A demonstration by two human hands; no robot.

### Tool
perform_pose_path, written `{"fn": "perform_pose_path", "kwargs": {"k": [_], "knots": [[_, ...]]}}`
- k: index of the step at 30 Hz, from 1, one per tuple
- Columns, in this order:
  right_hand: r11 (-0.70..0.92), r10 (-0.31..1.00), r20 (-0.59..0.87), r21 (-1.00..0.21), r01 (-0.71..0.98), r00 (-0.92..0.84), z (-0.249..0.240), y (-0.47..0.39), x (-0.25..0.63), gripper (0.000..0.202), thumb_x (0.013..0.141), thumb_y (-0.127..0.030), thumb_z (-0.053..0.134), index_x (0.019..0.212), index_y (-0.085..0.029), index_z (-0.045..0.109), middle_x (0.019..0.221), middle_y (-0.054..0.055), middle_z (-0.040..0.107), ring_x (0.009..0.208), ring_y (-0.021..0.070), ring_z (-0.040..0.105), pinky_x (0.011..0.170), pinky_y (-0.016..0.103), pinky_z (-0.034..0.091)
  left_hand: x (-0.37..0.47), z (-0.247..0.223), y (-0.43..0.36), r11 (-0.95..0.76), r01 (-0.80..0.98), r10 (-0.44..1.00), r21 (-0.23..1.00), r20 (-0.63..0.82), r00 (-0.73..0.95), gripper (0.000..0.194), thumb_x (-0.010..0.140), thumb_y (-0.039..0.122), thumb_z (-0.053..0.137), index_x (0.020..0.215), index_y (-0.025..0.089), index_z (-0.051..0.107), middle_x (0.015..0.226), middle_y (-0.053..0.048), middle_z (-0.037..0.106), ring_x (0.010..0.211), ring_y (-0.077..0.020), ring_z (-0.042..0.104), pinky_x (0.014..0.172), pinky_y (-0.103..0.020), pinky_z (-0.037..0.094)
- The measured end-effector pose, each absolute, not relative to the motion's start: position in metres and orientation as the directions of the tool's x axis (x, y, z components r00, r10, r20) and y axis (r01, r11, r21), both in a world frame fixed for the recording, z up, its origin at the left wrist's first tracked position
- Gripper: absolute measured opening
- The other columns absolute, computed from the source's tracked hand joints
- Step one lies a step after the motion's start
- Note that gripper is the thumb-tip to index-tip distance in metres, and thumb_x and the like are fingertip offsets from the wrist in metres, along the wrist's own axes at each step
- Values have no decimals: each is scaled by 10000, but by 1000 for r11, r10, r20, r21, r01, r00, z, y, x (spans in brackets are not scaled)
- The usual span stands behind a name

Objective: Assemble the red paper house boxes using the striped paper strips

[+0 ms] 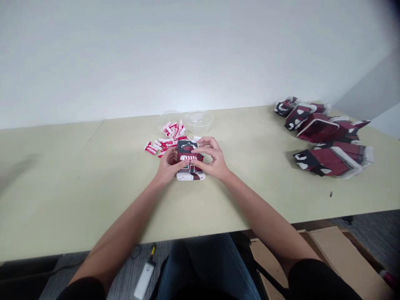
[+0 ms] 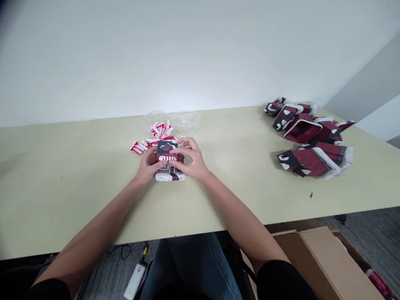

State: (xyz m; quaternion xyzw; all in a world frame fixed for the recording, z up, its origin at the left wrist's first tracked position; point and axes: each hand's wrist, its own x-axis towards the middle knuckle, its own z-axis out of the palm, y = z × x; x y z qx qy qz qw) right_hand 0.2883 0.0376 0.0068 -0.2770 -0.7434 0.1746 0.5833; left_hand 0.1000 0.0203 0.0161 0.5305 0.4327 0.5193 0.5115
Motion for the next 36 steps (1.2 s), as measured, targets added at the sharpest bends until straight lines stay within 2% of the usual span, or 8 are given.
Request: {"fn": "perform_pose_path", "kwargs": {"k": [4,6,7,12,21,27,31,36], "knots": [[672,737,658,-736,74,-152,-3,38,285,763,715,-512,815,1356,-249,494,1311,148,549,1075,228,610,839,367,544,97,13,20,-194,-75,972,978,202,118,711,555,475,914,1133,203,603,990,-46,709,850,-152,660,731,-235,522],[561,813,548,-828,13,-196,-6,38,283,915,687,-547,826,1437,-243,399,1323,165,576,1114,253,621,898,402,538,96,13,19,-241,-59,963,969,246,113,714,556,474,913,1142,209,605,1021,-50,700,886,-161,652,750,-242,516],[511,837,502,-859,-17,-218,-7,37,282,931,672,-557,833,1434,-233,406,1300,163,600,1128,264,624,926,419,532,96,14,18,-260,-54,958,964,265,107,720,550,478,914,1144,211,606,1025,-50,695,896,-165,648,756,-246,514],[446,857,455,-890,-92,-242,-1,30,278,740,623,-535,870,1212,-181,594,1152,125,678,1058,260,656,923,412,549,95,15,16,-332,-56,939,941,336,70,754,498,487,931,1138,222,633,1040,-48,684,914,-168,628,774,-254,510],[543,818,543,-838,-54,-190,5,20,273,690,627,-527,867,1162,-173,612,1080,115,696,982,250,663,873,406,558,87,13,16,-377,-39,923,925,379,63,834,419,512,947,1140,217,650,1029,-49,685,924,-179,626,773,-259,520],[592,782,588,-805,-50,-208,7,15,272,703,661,-551,839,1200,-182,580,1114,129,685,1009,252,658,902,411,547,83,18,11,-422,-10,903,907,421,88,840,430,516,944,1159,223,645,1095,-65,684,1003,-214,633,881,-317,532],[690,706,678,-723,-14,-204,10,14,274,686,716,-542,795,1253,-193,547,1168,138,660,1038,253,656,903,398,548,79,19,11,-525,82,850,847,517,107,799,469,496,933,1156,207,645,1111,-81,686,1007,-214,637,912,-329,516],[839,539,825,-543,29,-172,14,12,276,666,767,-470,732,1329,-216,479,1224,150,613,1104,277,626,925,422,534,76,24,9,-676,176,734,716,674,79,789,433,487,942,1110,211,647,1071,-93,684,1018,-238,641,933,-367,505]]}}
